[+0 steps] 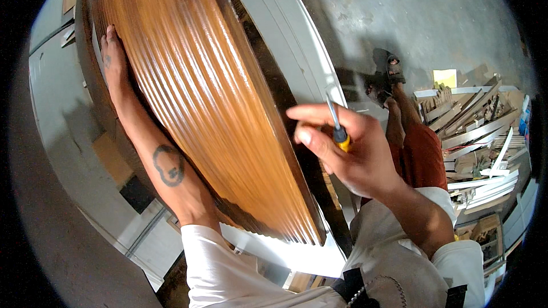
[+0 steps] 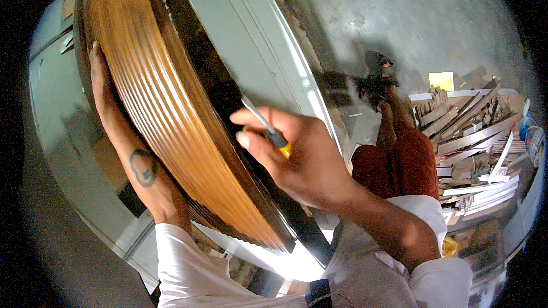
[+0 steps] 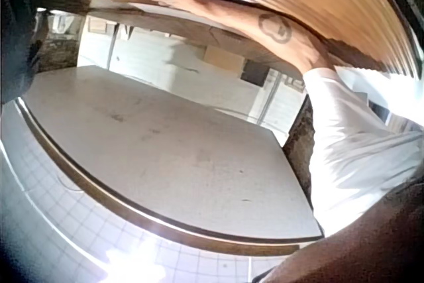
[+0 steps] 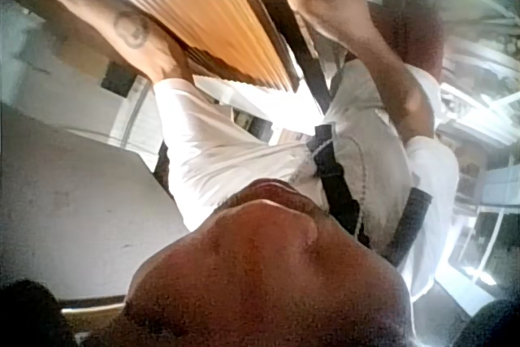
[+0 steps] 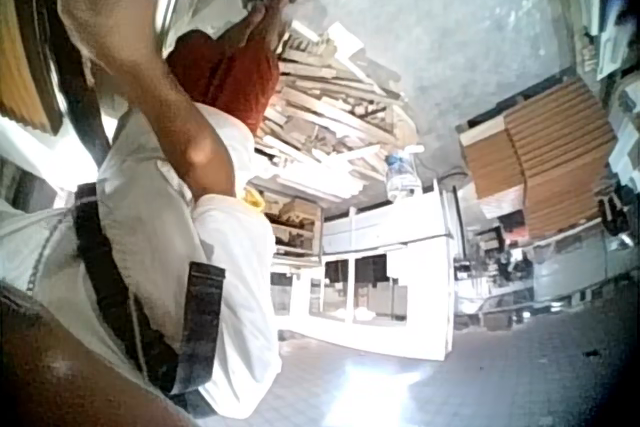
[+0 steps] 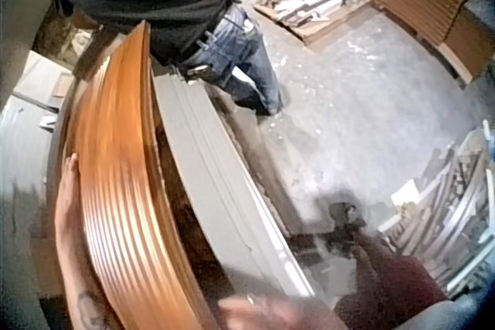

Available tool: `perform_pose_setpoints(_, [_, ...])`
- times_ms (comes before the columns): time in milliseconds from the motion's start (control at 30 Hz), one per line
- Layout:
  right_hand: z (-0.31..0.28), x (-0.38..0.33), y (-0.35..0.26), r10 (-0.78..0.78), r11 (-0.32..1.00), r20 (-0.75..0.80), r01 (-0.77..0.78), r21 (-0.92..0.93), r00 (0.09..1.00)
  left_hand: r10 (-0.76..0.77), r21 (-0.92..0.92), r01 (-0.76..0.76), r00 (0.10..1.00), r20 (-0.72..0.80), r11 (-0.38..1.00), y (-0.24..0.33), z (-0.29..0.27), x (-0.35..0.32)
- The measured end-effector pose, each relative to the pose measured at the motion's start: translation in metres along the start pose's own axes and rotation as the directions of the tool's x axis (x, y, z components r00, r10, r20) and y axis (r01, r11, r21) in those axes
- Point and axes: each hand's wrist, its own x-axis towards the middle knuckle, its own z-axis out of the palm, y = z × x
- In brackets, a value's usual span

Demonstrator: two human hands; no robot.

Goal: The person uses a utility knife to trim the edges of a large, ribbed wooden panel. They hold the panel steady with one hand while carefully scraping and cutting along the side with the other. The person briefly walks to a workbench to retrieve the knife before returning to the panel to continue the trimming process.

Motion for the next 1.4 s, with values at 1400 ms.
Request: perform_pose_setpoints(1400, [-0.006, 0.054, -0.023, -0.241, 0.94, 0.125, 0.263, -0.217, 0.963, -0.006, 0.223, 0.046, 0.985, -0.175, 0.974, 0.022, 0.001, -0.013])
